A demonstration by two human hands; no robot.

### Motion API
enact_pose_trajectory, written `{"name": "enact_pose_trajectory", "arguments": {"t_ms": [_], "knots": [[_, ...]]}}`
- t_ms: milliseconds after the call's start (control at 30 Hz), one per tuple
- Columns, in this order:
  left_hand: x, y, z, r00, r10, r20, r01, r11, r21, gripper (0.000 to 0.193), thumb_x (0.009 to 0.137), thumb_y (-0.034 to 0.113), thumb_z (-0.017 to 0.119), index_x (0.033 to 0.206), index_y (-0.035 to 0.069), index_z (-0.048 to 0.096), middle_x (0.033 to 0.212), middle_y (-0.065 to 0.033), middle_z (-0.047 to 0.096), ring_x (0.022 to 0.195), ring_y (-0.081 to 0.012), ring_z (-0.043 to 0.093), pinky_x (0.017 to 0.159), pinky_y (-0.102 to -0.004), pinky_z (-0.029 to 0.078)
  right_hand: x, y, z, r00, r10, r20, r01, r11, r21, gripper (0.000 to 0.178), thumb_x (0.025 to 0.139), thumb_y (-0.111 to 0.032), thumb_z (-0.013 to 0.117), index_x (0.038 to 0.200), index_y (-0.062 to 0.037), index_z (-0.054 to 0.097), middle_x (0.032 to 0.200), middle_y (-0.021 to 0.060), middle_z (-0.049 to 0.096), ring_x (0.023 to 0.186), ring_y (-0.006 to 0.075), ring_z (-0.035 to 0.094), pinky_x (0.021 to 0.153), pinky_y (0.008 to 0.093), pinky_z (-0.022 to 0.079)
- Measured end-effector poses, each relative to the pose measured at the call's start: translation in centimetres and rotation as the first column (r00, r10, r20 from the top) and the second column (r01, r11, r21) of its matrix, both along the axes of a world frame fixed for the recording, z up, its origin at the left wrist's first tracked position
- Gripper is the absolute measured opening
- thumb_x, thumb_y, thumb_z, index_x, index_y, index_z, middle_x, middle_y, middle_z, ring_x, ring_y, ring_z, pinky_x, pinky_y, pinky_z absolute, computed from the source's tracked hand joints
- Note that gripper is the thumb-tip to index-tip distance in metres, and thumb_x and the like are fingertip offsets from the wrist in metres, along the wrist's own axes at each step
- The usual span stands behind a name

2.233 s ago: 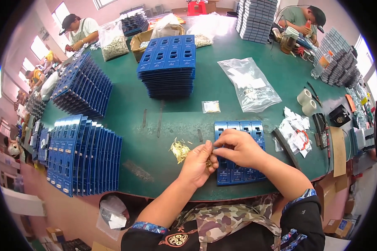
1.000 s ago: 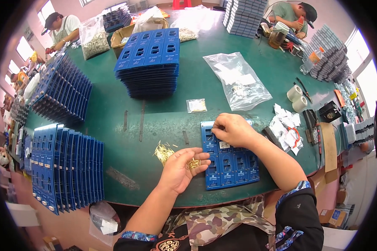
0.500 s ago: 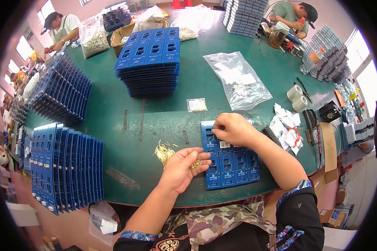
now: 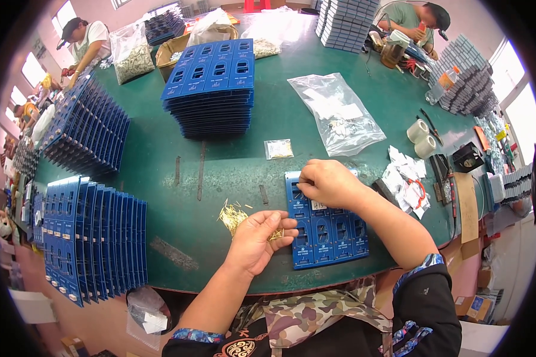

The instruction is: Manually inserting gold-colored pins or components into a blue plastic tray.

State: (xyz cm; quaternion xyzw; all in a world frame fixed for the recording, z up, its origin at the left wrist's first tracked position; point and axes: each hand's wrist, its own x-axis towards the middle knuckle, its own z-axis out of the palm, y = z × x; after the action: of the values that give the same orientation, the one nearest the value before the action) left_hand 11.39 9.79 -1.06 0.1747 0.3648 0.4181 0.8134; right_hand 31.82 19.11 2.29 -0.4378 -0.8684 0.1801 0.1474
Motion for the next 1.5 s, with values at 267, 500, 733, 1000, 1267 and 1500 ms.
{"name": "enact_pose_trajectory", "arguments": {"t_ms": [267, 500, 733, 1000, 1267, 1500], "knots": [[-0.2, 0.0, 0.0, 1.0, 0.003, -0.004, -0.003, 1.0, -0.012, 0.025, 0.096, 0.019, 0.054, 0.109, -0.002, 0.055, 0.099, -0.0147, 0.065, 0.086, -0.0222, 0.066, 0.073, -0.0294, 0.057, -0.4, -0.5, 0.2, 0.999, -0.019, 0.026, 0.017, 0.998, 0.068, 0.014, 0.079, -0.016, 0.059, 0.075, -0.0024, 0.063, 0.08, 0.0147, 0.062, 0.079, 0.0339, 0.063, 0.073, 0.0427, 0.051], [-0.1, 0.0, 0.0, 0.999, 0.022, 0.029, -0.021, 0.999, -0.029, 0.025, 0.096, 0.017, 0.054, 0.111, -0.003, 0.054, 0.1, -0.016, 0.064, 0.087, -0.0232, 0.066, 0.075, -0.0299, 0.057, -0.5, -0.4, 0.0, 0.997, -0.051, 0.05, 0.05, 0.998, 0.034, 0.015, 0.079, -0.016, 0.062, 0.077, -0.0021, 0.063, 0.08, 0.014, 0.062, 0.079, 0.0334, 0.062, 0.072, 0.0411, 0.05], [-0.2, 0.0, -0.2, 1.0, 0.018, 0.024, -0.018, 1.0, -0.021, 0.024, 0.096, 0.016, 0.054, 0.111, -0.003, 0.055, 0.1, -0.0155, 0.064, 0.087, -0.0229, 0.066, 0.074, -0.0302, 0.057, -0.5, -0.6, 0.0, 0.993, -0.095, 0.063, 0.095, 0.995, 0.007, 0.016, 0.08, -0.018, 0.062, 0.078, -0.0024, 0.064, 0.081, 0.0149, 0.062, 0.08, 0.0339, 0.062, 0.072, 0.0419, 0.05], [-0.2, 0.0, -0.2, 1.0, 0.002, 0.0, -0.002, 1.0, -0.016, 0.023, 0.096, 0.018, 0.054, 0.108, -0.001, 0.056, 0.096, -0.0135, 0.065, 0.084, -0.0213, 0.066, 0.071, -0.029, 0.057, -0.6, -1.0, -0.1, 0.996, -0.044, 0.078, 0.039, 0.998, 0.058, 0.017, 0.082, -0.02, 0.062, 0.08, -0.0033, 0.065, 0.082, 0.0134, 0.062, 0.081, 0.0332, 0.062, 0.072, 0.042, 0.05], [-0.2, 0.1, 0.1, 1.0, -0.001, 0.015, 0.001, 1.0, -0.018, 0.025, 0.096, 0.019, 0.054, 0.109, -0.002, 0.057, 0.097, -0.0146, 0.066, 0.085, -0.0226, 0.066, 0.072, -0.0297, 0.056, 0.1, -1.3, 0.0, 0.996, -0.055, 0.064, 0.053, 0.998, 0.022, 0.015, 0.082, -0.02, 0.063, 0.085, -0.0065, 0.068, 0.085, 0.011, 0.062, 0.08, 0.0323, 0.062, 0.071, 0.0418, 0.051], [-0.4, 0.0, 0.2, 0.996, 0.038, 0.079, -0.034, 0.998, -0.047, 0.022, 0.094, 0.009, 0.052, 0.11, -0.005, 0.058, 0.098, -0.0189, 0.066, 0.085, -0.0276, 0.067, 0.073, -0.0315, 0.058, 0.5, -2.4, 0.0, 0.999, 0.018, -0.051, -0.011, 0.99, 0.14, 0.012, 0.079, -0.013, 0.062, 0.088, -0.0076, 0.069, 0.084, 0.0095, 0.06, 0.08, 0.0296, 0.062, 0.069, 0.0399, 0.051]]}}
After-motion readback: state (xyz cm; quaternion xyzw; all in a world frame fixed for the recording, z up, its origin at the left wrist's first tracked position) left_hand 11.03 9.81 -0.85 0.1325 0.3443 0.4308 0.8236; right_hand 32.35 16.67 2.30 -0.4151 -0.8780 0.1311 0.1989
